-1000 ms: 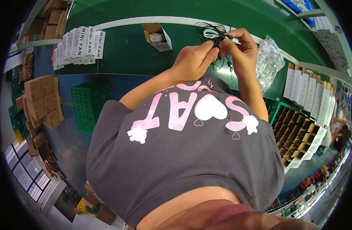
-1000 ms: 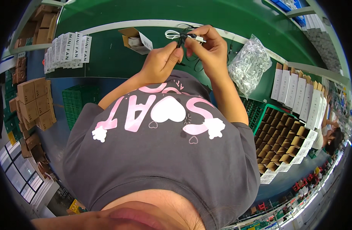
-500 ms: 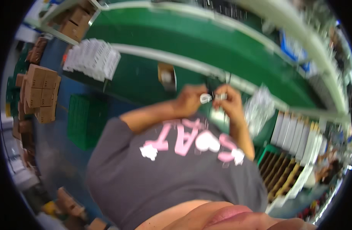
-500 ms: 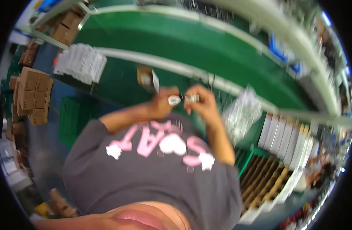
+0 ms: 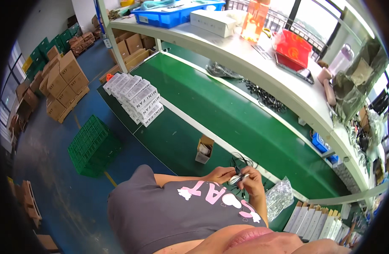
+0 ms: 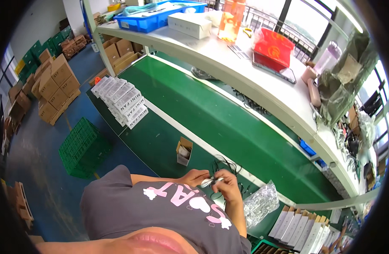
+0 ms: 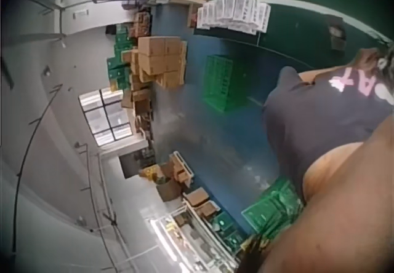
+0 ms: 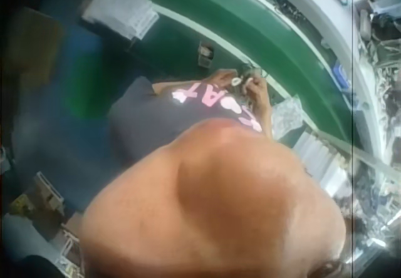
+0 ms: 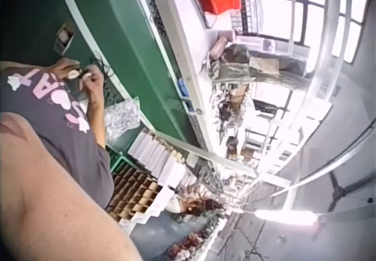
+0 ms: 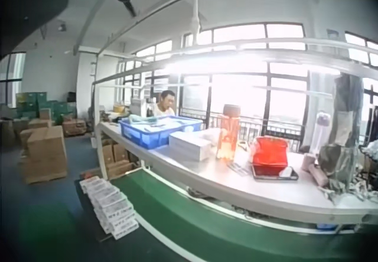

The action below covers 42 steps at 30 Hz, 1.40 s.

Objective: The person packages mini fans by putting cables and lanyards into product boxes, closing the boxes, and stacking them on the table by hand.

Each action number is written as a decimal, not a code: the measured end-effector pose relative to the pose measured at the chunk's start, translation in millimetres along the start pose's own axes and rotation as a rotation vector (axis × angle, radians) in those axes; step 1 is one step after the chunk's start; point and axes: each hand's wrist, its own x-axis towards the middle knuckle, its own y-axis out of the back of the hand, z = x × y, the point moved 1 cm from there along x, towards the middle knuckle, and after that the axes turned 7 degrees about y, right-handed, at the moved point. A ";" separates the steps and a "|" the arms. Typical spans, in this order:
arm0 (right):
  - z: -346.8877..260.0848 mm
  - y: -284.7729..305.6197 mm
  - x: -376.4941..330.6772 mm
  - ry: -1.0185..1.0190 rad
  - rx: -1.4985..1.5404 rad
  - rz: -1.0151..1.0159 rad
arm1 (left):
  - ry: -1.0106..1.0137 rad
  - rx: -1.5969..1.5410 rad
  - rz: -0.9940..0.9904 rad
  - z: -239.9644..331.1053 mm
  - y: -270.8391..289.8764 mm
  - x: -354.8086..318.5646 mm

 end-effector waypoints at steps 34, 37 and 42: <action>97.0 -35.2 104.4 0.235 -0.752 -0.012 | 0.682 0.883 -0.304 -77.7 181.5 42.1; 101.7 -29.3 108.6 0.263 -0.974 0.025 | 0.883 0.846 -0.338 -65.6 178.0 47.7; 103.4 -14.4 108.4 0.431 -1.183 0.018 | 0.567 0.821 -0.239 -54.3 166.0 41.9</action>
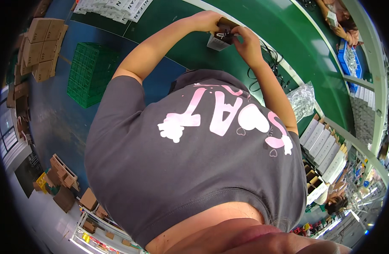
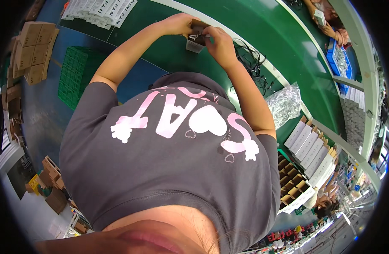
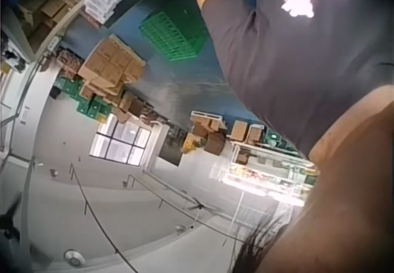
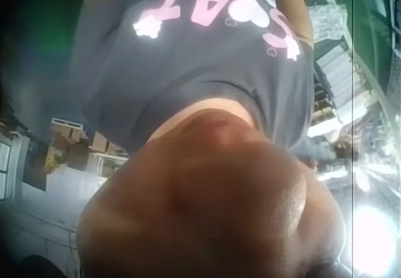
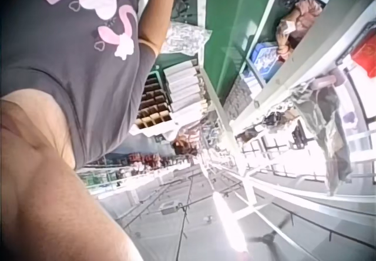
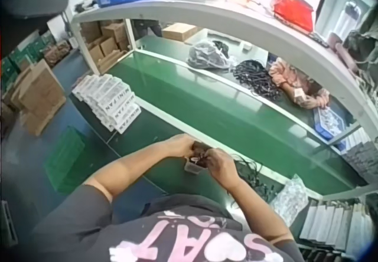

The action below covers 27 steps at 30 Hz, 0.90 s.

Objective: The person packages mini fans by putting cables and lanyards into product boxes, closing the boxes, and stacking them on the table by hand.

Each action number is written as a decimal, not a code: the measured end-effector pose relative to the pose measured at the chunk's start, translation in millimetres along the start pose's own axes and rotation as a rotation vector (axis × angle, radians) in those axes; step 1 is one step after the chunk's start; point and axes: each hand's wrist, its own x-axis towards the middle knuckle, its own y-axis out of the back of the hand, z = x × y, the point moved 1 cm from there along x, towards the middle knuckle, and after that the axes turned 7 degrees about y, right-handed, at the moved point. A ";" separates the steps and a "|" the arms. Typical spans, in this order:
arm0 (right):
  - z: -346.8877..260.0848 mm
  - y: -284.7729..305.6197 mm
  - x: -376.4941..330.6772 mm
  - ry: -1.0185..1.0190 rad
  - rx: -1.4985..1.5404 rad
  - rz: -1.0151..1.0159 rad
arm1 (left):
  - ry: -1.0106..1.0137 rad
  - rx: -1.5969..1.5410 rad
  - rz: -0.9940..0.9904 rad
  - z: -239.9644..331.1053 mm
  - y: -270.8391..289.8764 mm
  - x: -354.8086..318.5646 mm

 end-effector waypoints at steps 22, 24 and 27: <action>-24.4 -5.7 -32.1 0.176 -0.411 -0.012 | 0.020 -0.074 0.186 -15.8 -22.8 -2.5; -23.2 -4.4 -35.8 0.137 -0.420 0.007 | 0.001 -0.055 0.225 -8.4 -24.7 -8.1; -24.8 -6.5 -27.5 0.160 -0.539 -0.005 | -0.037 -0.077 0.251 2.9 -25.2 -17.3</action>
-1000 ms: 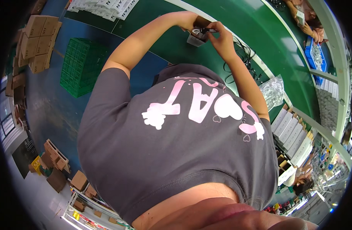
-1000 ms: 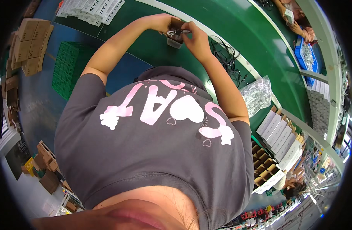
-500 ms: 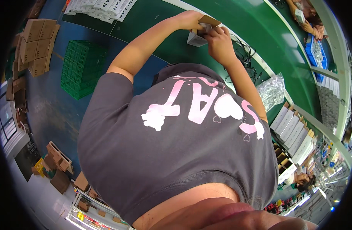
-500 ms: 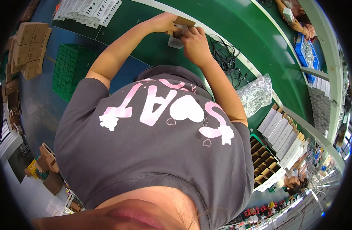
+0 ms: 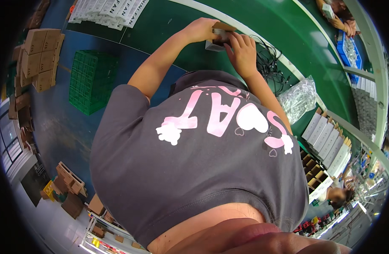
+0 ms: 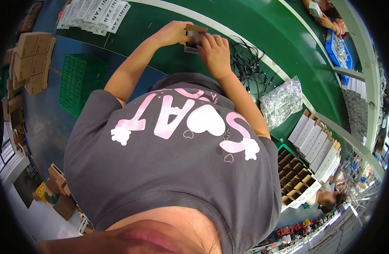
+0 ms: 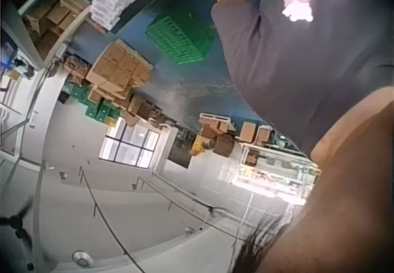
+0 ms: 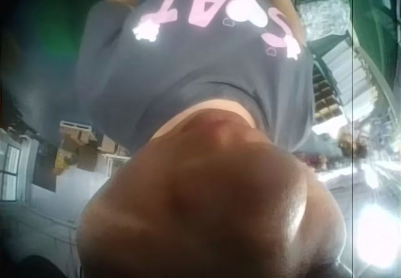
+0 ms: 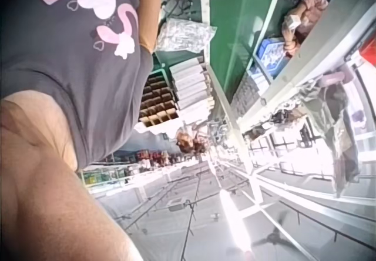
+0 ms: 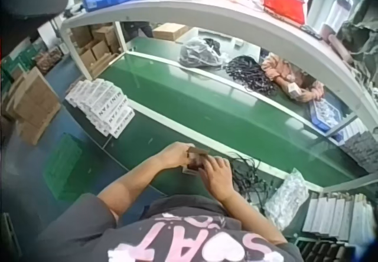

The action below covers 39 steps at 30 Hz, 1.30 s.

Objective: The person packages mini fans by putting cables and lanyards into product boxes, closing the boxes, and stacking them on the table by hand.

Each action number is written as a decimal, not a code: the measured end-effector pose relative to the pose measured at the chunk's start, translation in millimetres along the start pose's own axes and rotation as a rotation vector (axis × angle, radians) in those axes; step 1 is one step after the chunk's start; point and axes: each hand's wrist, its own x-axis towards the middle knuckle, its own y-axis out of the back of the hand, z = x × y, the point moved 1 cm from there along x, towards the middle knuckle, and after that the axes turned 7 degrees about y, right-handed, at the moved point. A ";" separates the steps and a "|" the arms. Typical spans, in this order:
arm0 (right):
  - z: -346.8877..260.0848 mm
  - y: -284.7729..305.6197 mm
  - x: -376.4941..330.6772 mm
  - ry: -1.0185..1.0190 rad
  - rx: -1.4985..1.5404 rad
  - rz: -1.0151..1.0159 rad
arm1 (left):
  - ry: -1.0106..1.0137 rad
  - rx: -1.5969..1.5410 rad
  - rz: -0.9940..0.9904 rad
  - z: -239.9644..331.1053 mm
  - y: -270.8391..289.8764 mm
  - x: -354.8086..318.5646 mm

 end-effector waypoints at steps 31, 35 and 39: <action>11.9 -21.5 -48.8 -0.108 0.296 -0.131 | -0.347 -0.427 0.618 0.1 -65.3 -33.8; 13.5 -35.9 -73.0 -0.316 0.460 -0.067 | -0.478 -0.372 0.537 -3.3 -67.9 -46.0; 12.8 -41.4 -67.4 -0.335 0.514 -0.011 | -0.492 -0.320 0.464 -0.7 -57.5 -52.9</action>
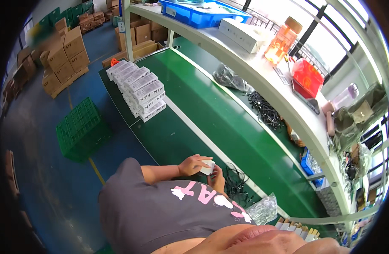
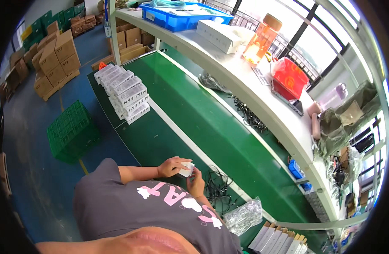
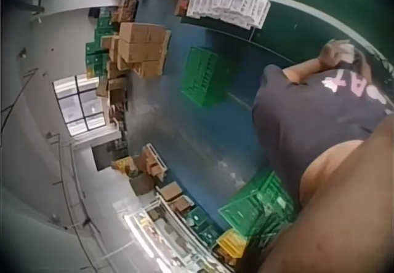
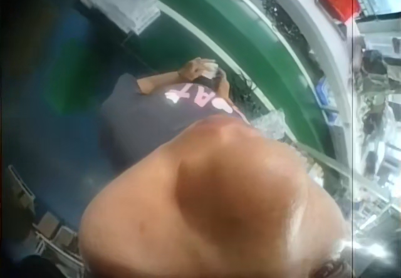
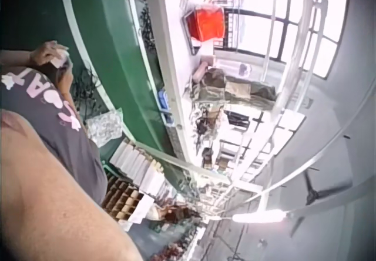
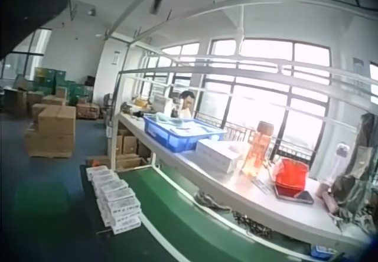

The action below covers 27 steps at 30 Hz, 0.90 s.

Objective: The person packages mini fans by putting cables and lanyards into product boxes, closing the boxes, and stacking them on the table by hand.

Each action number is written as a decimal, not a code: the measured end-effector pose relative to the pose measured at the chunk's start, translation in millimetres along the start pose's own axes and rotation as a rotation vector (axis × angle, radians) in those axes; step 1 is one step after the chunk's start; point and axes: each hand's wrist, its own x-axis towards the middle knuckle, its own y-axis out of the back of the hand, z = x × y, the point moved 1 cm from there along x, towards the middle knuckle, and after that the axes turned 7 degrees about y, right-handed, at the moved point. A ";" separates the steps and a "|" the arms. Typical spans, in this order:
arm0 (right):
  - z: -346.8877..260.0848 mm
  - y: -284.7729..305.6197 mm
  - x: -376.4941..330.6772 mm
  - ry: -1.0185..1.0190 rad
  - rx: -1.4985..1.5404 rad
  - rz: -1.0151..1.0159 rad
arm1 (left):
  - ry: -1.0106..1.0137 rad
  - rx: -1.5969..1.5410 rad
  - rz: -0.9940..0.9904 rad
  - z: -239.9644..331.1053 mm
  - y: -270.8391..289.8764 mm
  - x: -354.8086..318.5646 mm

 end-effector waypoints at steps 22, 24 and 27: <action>1.5 -2.8 -8.6 -0.044 0.088 0.029 | -0.167 0.572 -0.008 8.6 -11.6 -2.9; 2.1 -2.5 -15.3 -0.028 0.106 0.045 | -0.259 0.681 0.022 14.9 -14.4 -8.2; 12.4 -3.5 -21.7 0.033 0.181 0.119 | -0.303 0.827 0.036 13.9 -17.9 -13.7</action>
